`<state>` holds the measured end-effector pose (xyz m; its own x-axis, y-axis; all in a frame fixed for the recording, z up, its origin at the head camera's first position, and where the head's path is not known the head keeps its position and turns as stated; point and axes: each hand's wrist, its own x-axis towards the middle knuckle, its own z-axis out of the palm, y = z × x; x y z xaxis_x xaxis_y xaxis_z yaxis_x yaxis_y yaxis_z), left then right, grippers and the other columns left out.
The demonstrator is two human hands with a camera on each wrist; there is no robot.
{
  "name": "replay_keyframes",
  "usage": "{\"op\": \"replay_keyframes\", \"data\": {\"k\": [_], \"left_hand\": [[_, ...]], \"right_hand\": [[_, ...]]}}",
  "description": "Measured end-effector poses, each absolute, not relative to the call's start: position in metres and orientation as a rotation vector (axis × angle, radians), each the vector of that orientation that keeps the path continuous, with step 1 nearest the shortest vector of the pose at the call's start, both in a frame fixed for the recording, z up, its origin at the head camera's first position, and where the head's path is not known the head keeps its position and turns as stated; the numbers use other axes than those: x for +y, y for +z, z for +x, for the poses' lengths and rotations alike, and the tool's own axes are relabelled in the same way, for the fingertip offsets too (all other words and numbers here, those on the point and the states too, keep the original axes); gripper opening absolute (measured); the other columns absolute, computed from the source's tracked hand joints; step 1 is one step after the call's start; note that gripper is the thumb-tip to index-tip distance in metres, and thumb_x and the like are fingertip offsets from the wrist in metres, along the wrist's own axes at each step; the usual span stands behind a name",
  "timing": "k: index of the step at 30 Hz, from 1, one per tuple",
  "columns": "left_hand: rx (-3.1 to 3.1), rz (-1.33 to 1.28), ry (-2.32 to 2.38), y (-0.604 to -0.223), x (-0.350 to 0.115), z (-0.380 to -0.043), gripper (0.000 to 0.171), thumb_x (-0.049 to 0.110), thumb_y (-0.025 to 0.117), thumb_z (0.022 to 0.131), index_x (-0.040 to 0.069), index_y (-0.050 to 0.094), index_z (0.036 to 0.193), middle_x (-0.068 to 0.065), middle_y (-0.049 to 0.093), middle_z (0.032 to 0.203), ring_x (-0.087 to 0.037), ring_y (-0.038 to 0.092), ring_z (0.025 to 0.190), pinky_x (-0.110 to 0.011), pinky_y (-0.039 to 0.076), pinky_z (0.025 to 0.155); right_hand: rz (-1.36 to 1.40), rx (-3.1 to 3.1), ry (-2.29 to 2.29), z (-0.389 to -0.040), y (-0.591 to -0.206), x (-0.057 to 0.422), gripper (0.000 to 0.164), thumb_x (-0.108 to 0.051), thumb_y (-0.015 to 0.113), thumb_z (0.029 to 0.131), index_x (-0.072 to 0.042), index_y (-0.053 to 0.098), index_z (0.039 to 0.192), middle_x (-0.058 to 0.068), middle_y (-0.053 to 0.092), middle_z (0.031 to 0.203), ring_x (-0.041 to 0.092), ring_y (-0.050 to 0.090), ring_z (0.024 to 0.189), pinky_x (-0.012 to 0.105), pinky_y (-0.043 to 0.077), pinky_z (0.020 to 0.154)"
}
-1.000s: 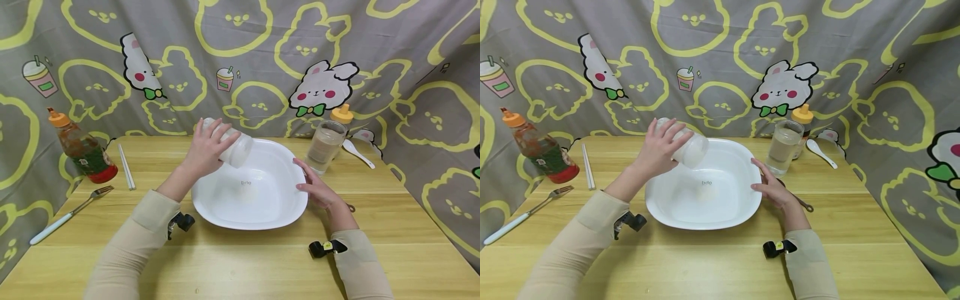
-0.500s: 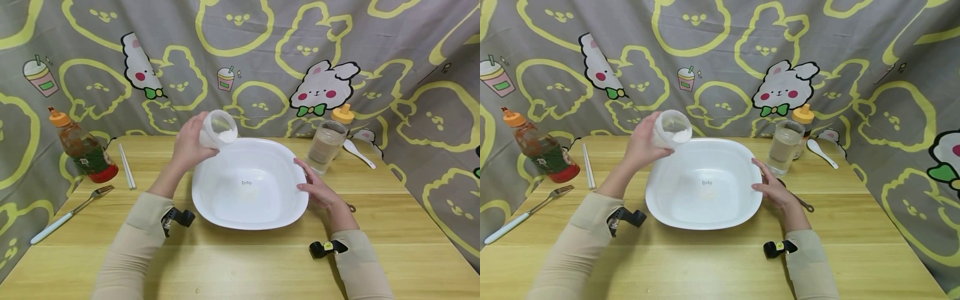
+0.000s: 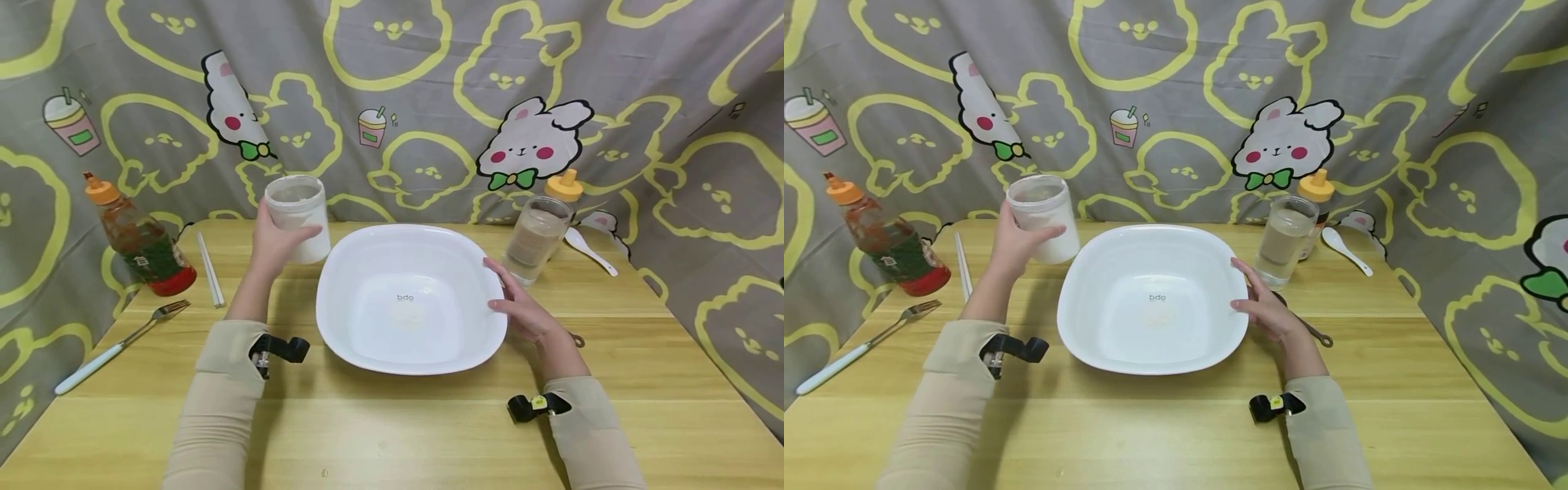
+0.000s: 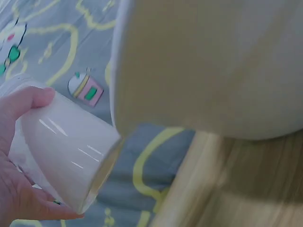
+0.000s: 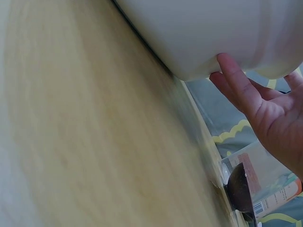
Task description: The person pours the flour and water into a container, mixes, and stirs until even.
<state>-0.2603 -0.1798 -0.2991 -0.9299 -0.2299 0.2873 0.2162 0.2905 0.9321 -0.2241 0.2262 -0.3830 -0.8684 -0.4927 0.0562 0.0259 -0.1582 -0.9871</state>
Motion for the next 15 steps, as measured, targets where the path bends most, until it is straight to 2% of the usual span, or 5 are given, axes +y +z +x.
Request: {"op": "replay_keyframes", "data": {"k": [4, 8, 15], "left_hand": [[-2.115, 0.132, -1.751, -0.309, -0.191, -0.26, 0.092, 0.016, 0.076, 0.06, 0.016, 0.02, 0.134, -0.007, 0.035, 0.124, -0.02, 0.034, 0.11, -0.031, 0.03, 0.093], [-2.025, 0.184, -1.795, -0.325, -0.202, -0.264, 0.093, 0.015, 0.078, 0.057, 0.018, 0.024, 0.132, -0.005, 0.035, 0.124, -0.019, 0.034, 0.112, -0.029, 0.027, 0.096], [-2.052, 0.297, -1.764, -0.345, -0.211, -0.266, 0.091, 0.014, 0.074, 0.062, 0.014, 0.019, 0.134, -0.007, 0.033, 0.127, -0.02, 0.032, 0.113, -0.029, 0.026, 0.097]], "right_hand": [[-0.532, 1.775, -2.082, -0.224, -0.383, 0.226, 0.073, 0.004, 0.048, 0.08, -0.024, 0.013, 0.138, 0.016, 0.017, 0.131, 0.024, 0.045, 0.101, 0.045, 0.047, 0.071], [-0.53, 1.787, -2.081, -0.223, -0.382, 0.227, 0.073, 0.004, 0.048, 0.08, -0.024, 0.013, 0.138, 0.016, 0.017, 0.131, 0.023, 0.045, 0.101, 0.045, 0.047, 0.071], [-0.515, 1.801, -2.07, -0.223, -0.381, 0.226, 0.073, 0.001, 0.049, 0.08, -0.025, 0.013, 0.138, 0.015, 0.015, 0.132, 0.022, 0.045, 0.101, 0.044, 0.047, 0.072]]}}
